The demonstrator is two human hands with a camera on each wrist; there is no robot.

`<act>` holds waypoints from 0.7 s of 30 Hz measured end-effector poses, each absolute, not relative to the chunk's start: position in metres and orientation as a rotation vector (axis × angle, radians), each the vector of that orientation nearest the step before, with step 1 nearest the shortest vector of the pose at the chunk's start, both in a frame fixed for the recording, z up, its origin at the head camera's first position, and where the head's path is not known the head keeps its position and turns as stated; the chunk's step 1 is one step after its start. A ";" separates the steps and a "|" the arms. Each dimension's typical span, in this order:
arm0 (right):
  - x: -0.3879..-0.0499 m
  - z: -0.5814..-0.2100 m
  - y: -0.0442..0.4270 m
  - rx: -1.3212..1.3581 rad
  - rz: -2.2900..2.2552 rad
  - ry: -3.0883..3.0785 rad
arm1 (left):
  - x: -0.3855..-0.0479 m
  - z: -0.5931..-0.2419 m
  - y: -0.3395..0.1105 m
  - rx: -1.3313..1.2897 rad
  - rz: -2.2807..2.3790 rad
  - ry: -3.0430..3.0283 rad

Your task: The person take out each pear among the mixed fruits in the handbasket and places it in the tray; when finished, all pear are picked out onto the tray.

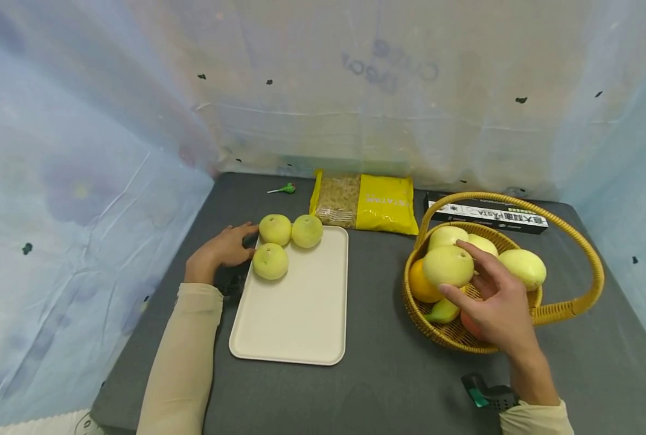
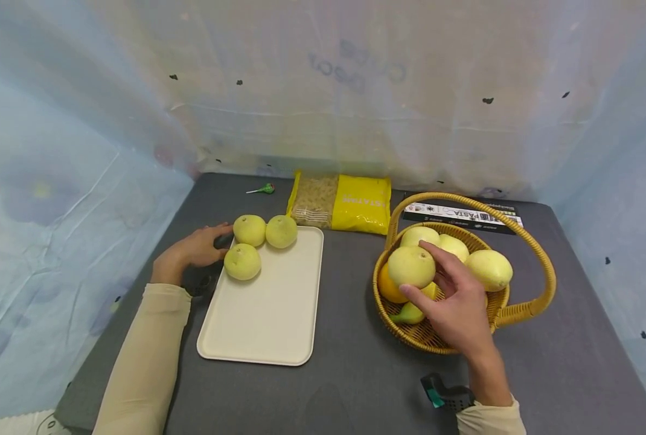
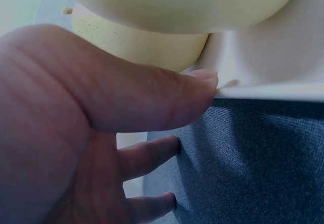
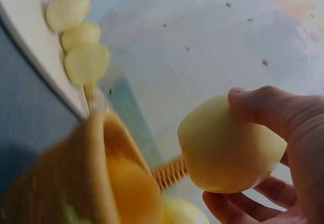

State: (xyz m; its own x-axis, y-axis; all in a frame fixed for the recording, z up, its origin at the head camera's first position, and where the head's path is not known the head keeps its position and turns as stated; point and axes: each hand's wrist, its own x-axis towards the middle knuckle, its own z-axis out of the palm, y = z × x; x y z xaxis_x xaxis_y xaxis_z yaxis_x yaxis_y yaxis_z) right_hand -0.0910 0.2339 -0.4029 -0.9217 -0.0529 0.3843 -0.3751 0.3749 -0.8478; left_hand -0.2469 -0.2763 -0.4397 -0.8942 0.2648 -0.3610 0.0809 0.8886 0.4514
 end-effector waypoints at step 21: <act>-0.138 -0.406 0.117 0.870 1.684 -2.401 | -0.248 -0.441 -0.276 0.240 0.600 2.632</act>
